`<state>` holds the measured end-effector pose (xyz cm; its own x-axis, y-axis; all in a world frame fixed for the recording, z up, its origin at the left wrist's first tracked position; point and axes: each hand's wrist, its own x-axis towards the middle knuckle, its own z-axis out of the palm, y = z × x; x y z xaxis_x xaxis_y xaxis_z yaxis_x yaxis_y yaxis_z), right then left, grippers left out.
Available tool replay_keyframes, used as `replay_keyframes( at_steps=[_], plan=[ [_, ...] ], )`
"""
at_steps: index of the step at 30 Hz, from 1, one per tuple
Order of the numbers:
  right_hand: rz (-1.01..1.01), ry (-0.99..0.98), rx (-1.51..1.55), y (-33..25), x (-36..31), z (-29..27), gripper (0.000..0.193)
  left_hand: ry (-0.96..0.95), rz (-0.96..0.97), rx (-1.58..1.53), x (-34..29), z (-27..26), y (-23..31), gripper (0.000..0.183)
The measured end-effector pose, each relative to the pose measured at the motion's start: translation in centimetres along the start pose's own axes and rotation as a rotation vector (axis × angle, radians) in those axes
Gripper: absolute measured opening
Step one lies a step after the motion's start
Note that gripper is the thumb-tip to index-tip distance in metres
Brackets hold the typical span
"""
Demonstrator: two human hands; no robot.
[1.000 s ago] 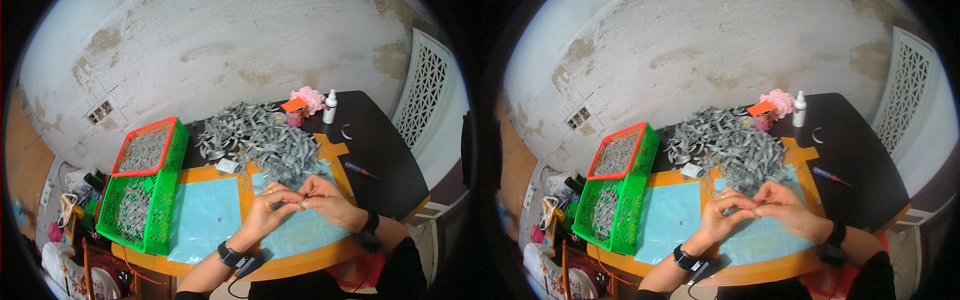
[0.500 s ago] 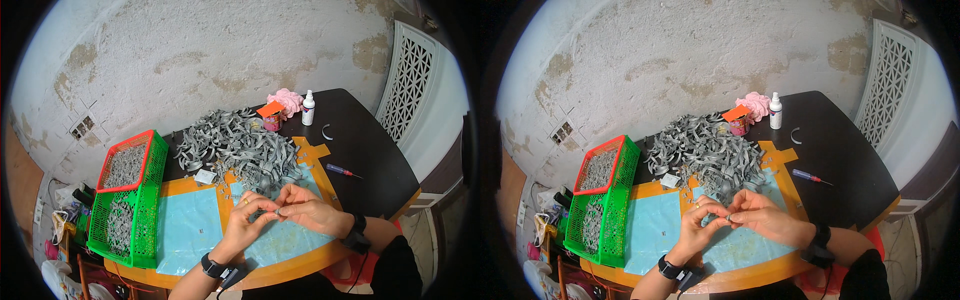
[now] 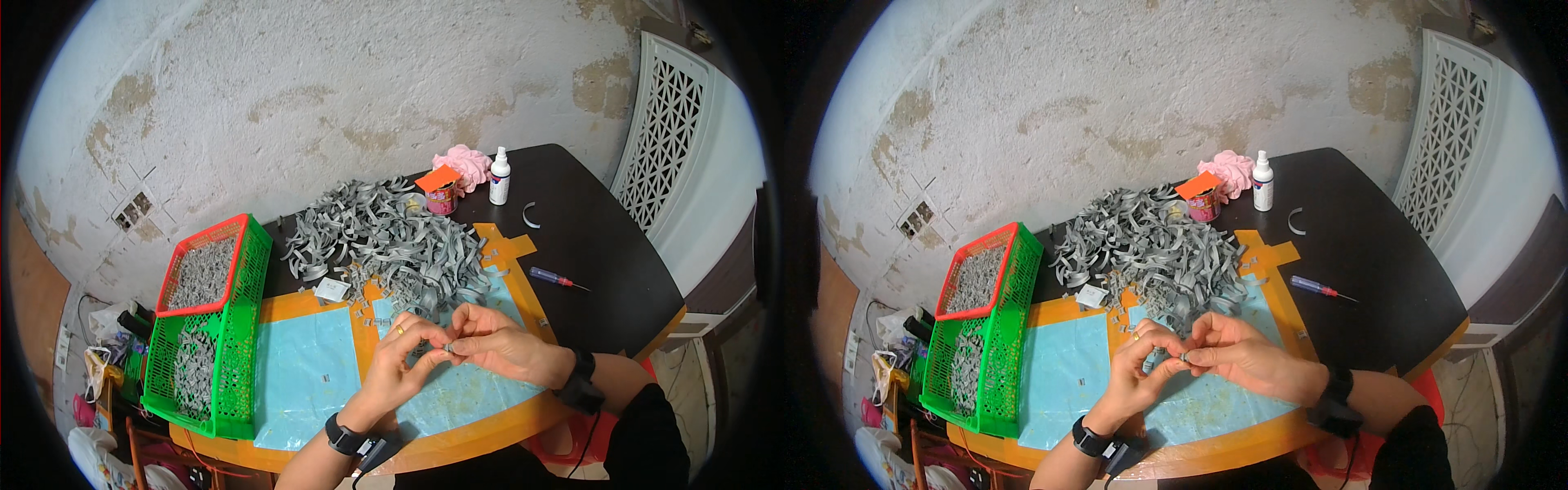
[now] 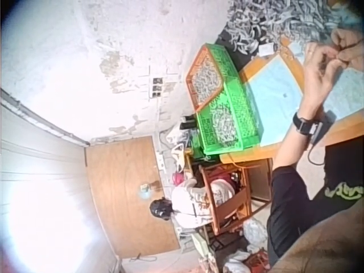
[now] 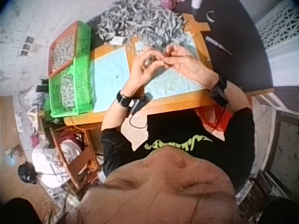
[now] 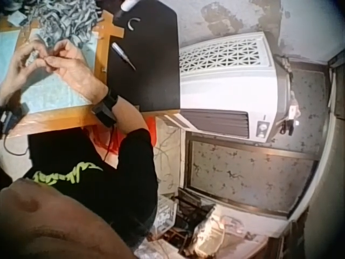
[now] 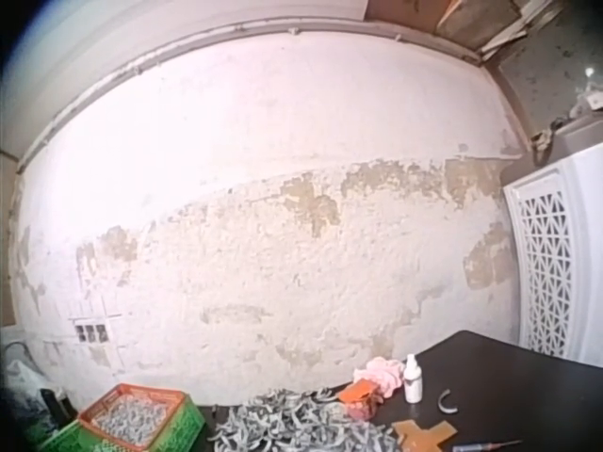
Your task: Manually attaching small metal eyelets or components to strips of material, likely for footwear manufacturing.
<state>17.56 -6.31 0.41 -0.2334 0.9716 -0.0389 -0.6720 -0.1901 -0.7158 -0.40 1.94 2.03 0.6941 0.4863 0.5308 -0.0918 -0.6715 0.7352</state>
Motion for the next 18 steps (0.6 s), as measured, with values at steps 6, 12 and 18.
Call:
replay_keyframes(
  at_steps=[6, 12, 18],
  plan=[
    [-0.014, 0.028, 0.023, 0.52, 0.05, 0.09, 0.019, -0.001, 0.014, 0.056, -0.16, -0.20, 0.02, 0.017],
    [-0.040, 0.039, 0.075, 1.01, 0.23, -0.08, 0.019, 0.015, -0.020, 0.061, -0.21, 0.00, 0.03, 0.016],
    [-0.096, 0.024, 0.020, 0.90, 0.16, 0.18, 0.018, 0.045, -0.033, 0.018, -0.31, 0.37, -0.08, 0.017]
  ],
)
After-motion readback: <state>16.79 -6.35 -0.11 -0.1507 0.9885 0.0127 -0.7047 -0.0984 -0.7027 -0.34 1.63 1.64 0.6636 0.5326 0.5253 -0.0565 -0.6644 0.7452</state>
